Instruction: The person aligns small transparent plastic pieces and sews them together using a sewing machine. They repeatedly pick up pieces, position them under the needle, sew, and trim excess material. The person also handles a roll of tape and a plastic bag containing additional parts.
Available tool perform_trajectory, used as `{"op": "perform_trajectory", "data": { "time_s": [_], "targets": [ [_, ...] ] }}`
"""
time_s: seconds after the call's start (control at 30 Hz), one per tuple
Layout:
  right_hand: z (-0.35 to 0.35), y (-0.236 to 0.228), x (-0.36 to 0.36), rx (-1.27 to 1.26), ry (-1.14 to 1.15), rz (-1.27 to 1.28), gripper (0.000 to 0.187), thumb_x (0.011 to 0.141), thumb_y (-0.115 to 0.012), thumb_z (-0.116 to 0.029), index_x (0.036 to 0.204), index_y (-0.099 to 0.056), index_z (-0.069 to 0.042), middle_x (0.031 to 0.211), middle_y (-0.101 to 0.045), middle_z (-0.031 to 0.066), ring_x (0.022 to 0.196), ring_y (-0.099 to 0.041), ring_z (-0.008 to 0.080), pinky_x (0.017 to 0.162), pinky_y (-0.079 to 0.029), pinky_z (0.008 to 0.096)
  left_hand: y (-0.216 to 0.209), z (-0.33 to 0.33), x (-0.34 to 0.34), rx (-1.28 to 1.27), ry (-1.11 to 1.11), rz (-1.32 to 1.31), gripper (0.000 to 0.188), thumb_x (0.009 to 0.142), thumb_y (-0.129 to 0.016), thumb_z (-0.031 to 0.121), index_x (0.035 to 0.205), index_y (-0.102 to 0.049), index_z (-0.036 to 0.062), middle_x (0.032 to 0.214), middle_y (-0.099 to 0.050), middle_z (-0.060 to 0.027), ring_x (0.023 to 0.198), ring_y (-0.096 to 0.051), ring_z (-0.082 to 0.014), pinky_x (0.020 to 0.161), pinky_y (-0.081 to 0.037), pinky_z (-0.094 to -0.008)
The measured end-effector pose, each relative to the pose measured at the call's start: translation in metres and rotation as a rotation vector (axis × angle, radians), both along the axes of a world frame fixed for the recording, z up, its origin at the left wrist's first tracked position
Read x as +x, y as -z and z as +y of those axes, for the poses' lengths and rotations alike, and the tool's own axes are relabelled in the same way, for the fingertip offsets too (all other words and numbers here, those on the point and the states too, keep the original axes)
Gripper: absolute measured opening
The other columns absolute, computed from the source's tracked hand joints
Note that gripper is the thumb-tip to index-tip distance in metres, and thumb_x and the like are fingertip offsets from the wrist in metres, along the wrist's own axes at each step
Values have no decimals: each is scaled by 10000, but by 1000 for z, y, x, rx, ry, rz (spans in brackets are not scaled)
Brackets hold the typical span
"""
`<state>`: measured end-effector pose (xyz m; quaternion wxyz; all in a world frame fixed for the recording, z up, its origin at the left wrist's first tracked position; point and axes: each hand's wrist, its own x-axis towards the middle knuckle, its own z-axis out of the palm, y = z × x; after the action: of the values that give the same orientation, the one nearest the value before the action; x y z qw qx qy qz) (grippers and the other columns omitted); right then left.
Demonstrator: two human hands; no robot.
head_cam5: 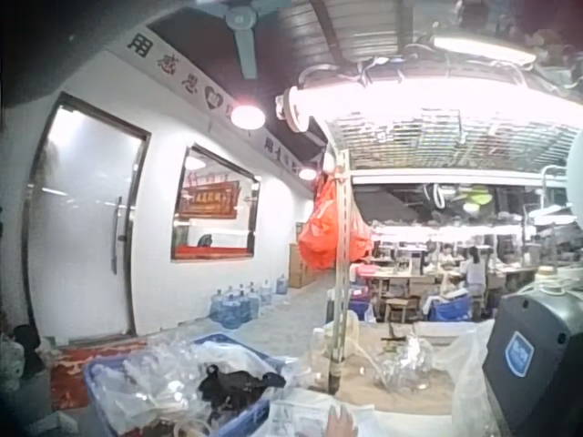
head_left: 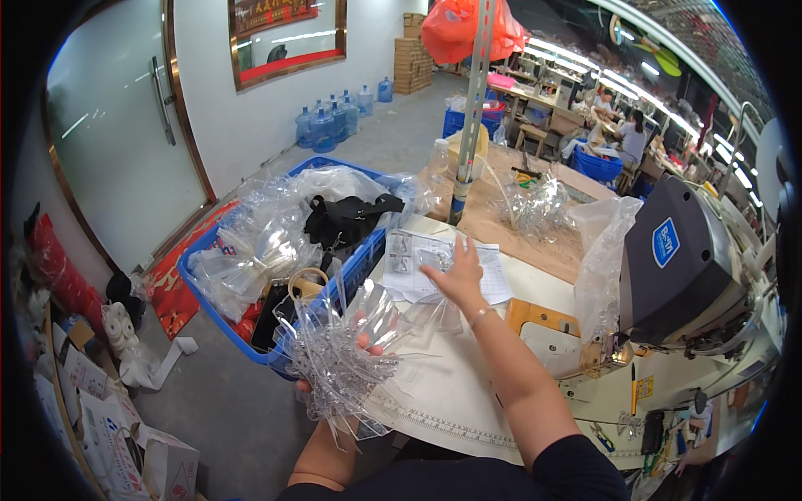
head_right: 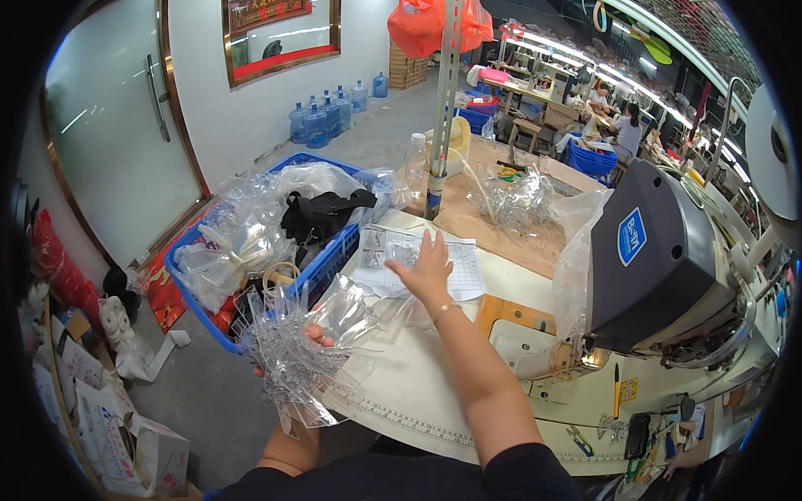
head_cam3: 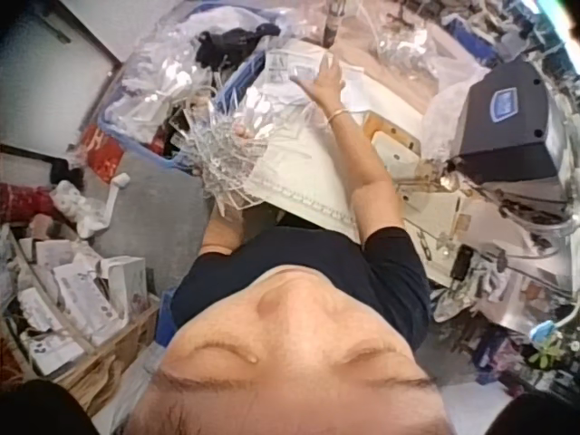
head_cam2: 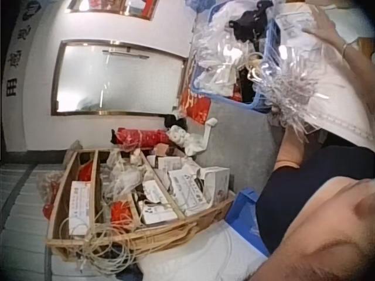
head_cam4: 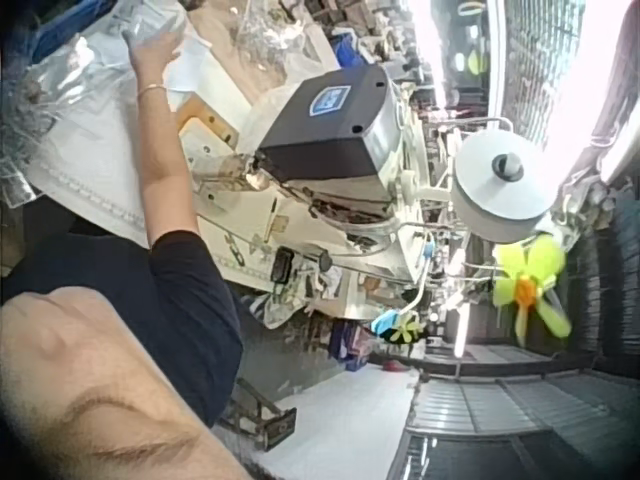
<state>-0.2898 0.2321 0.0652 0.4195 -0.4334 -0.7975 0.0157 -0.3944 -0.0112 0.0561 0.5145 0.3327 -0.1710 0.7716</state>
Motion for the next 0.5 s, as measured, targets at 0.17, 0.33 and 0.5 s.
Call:
{"op": "perform_trajectory", "data": {
  "time_s": [0.17,0.33,0.5],
  "targets": [
    [67,27,-8,-493,25,-271,433,824,-630,-373,1108,-629,-46,1071,-632,167,1054,-574,377,848,-466,460,-4,0,9,-99,-49,-49,1141,659,-757,549,1456,-123,35,1460,-164,-277,1289,-329,-431,956,-390,-635],
    [-8,-46,34,-579,-399,543,287,933,-488,-143,1180,-588,-34,1129,-626,140,1050,-586,240,861,-477,356,31,5,-14,-316,-236,128,1125,643,-711,645,1480,-126,173,1525,-58,-190,1386,-164,-373,1031,-320,-602],
    [-136,-41,93,-982,-987,765,405,961,-444,-119,1326,-408,51,1331,-479,149,1211,-473,213,1027,-362,339,9,7,40,-386,-249,134,1112,658,-666,693,1478,-133,164,1495,-188,-173,1354,-256,-348,1063,-312,-528]
  ]
}}
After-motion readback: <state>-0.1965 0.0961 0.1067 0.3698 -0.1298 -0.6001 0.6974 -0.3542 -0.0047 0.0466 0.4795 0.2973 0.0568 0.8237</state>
